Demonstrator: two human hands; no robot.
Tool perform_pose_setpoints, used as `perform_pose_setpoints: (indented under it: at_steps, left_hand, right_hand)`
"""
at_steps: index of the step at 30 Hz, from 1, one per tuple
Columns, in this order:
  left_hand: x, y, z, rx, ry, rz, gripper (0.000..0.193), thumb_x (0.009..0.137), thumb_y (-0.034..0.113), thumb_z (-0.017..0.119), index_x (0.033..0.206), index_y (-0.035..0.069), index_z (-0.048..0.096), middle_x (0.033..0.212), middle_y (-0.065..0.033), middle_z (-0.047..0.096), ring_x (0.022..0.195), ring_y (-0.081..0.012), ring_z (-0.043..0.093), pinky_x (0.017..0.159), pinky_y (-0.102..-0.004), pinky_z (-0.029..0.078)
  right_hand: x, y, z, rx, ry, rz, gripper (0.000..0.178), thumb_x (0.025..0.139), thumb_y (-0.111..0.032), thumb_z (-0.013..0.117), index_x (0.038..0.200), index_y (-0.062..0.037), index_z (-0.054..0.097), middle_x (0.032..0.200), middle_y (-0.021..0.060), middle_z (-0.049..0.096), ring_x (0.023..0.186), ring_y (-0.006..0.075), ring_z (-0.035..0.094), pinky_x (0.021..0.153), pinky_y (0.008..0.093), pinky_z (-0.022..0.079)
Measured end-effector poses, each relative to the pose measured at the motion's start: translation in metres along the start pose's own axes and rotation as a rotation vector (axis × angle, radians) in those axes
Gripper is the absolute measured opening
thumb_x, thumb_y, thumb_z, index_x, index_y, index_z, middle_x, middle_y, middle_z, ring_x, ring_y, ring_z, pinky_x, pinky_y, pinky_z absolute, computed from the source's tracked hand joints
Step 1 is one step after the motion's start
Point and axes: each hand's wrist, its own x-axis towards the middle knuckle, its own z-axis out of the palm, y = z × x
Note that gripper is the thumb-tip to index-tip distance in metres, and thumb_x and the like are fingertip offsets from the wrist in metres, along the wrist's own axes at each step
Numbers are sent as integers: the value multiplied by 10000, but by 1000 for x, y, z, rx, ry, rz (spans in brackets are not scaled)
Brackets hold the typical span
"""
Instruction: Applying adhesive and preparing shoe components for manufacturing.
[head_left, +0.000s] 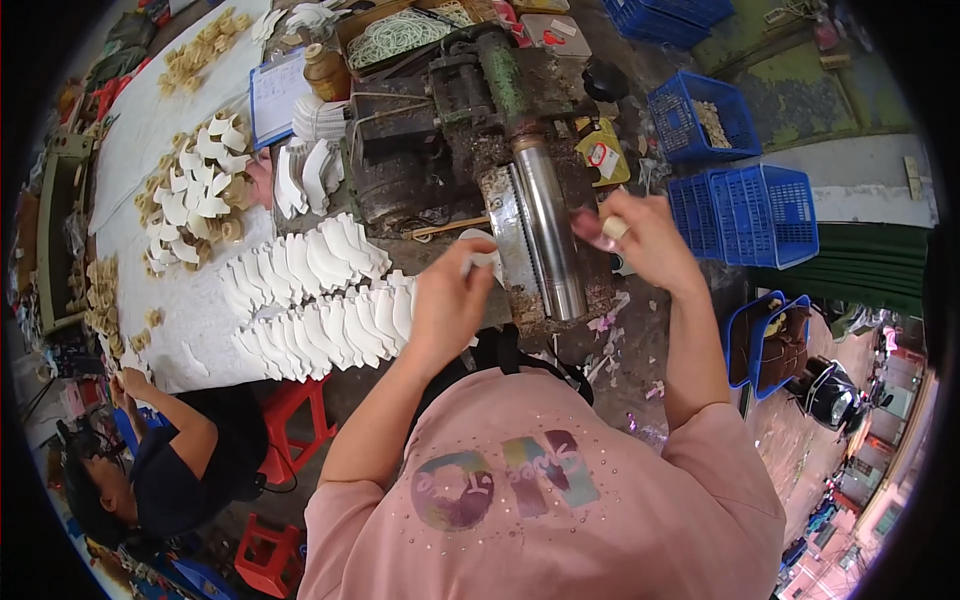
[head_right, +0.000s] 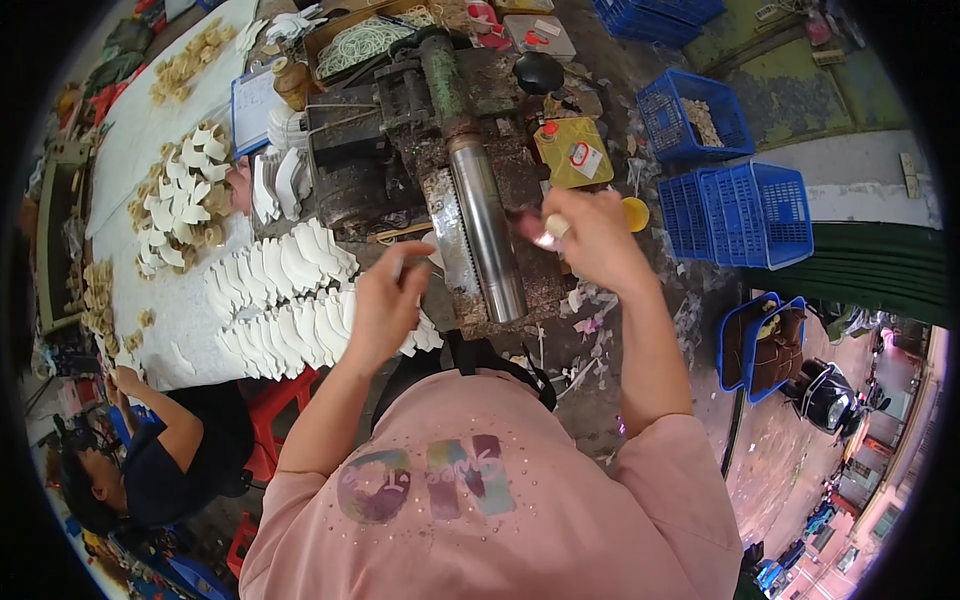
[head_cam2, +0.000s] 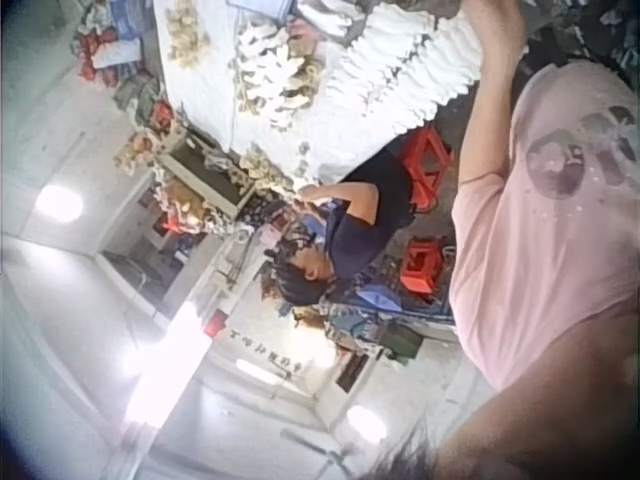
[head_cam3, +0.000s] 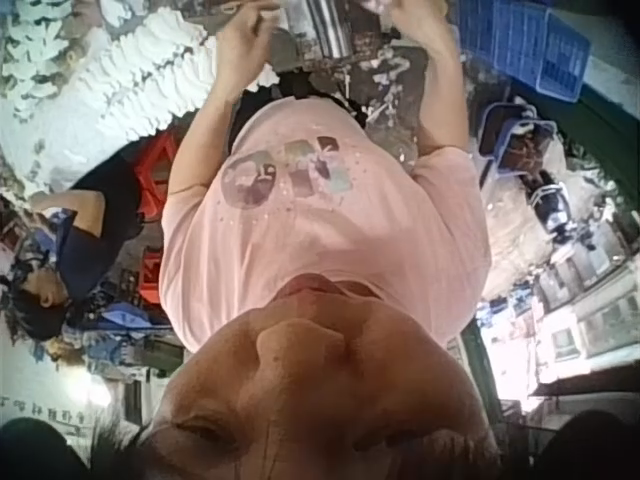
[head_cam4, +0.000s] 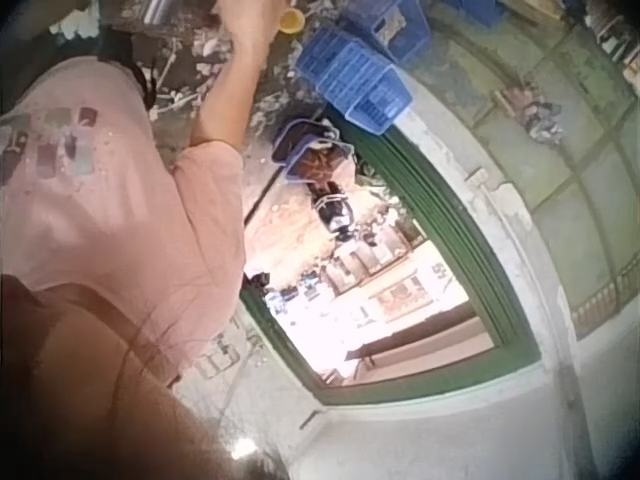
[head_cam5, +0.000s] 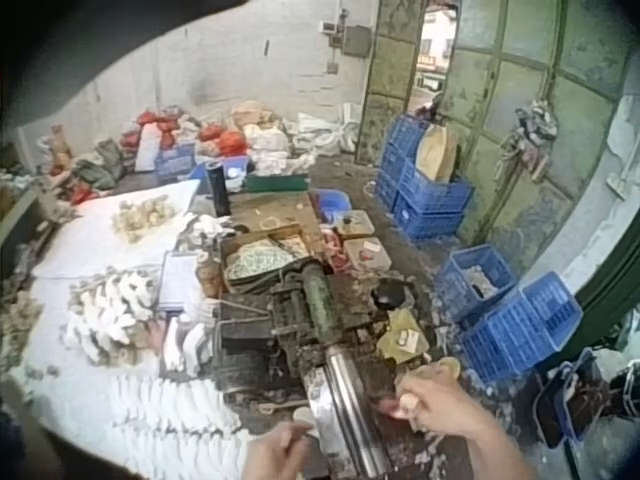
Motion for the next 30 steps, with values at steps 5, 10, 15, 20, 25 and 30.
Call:
perform_pose_setpoints:
  at_steps: [5, 10, 15, 20, 25, 30]
  left_hand:
    - [6, -1, 31, 294, 219, 381, 159, 813, 93, 637, 945, 13, 601, 668, -107, 544, 536, -189, 517, 521, -295, 422]
    - [2, -10, 6, 131, 293, 241, 116, 774, 98, 698, 837, 26, 633, 584, -49, 515, 514, -117, 481, 499, -280, 409]
    - [12, -51, -95, 132, 509, -149, 91, 766, 83, 679, 828, 39, 630, 715, -109, 618, 578, -190, 574, 550, -305, 437]
    - [30, -144, -179, 672, 895, 220, 85, 767, 94, 662, 802, 58, 594, 739, -103, 562, 645, -286, 558, 582, -393, 438]
    - [30, -193, -176, 1130, 276, 47, 136, 785, 192, 656, 811, 67, 607, 790, -112, 563, 802, -298, 586, 646, -415, 474]
    - [27, -173, -178, 1136, 127, -64, 135, 806, 173, 634, 844, 45, 613, 817, -134, 589, 773, -317, 595, 660, -417, 473]
  right_hand:
    - [7, -17, 31, -61, 267, -276, 175, 712, 32, 559, 862, -53, 591, 866, 122, 605, 850, 323, 565, 709, 405, 433]
    - [3, -2, 30, 296, 400, -101, 135, 786, -3, 576, 916, -26, 600, 840, 93, 597, 795, 229, 571, 716, 336, 435]
    - [-4, -4, 32, 390, 308, 89, 155, 833, 1, 543, 981, -20, 583, 891, 44, 562, 848, 138, 527, 782, 255, 416]
    - [-3, -12, 37, 354, 317, 76, 170, 830, 45, 510, 977, -16, 570, 906, 37, 548, 864, 133, 522, 810, 256, 408]
    - [-3, -14, 36, 364, 363, 117, 149, 852, 27, 515, 977, -30, 573, 899, 25, 546, 840, 113, 520, 778, 238, 409]
    - [-4, -25, 35, 401, 426, 112, 110, 871, -18, 539, 974, -35, 577, 902, 17, 551, 802, 91, 513, 730, 223, 405]
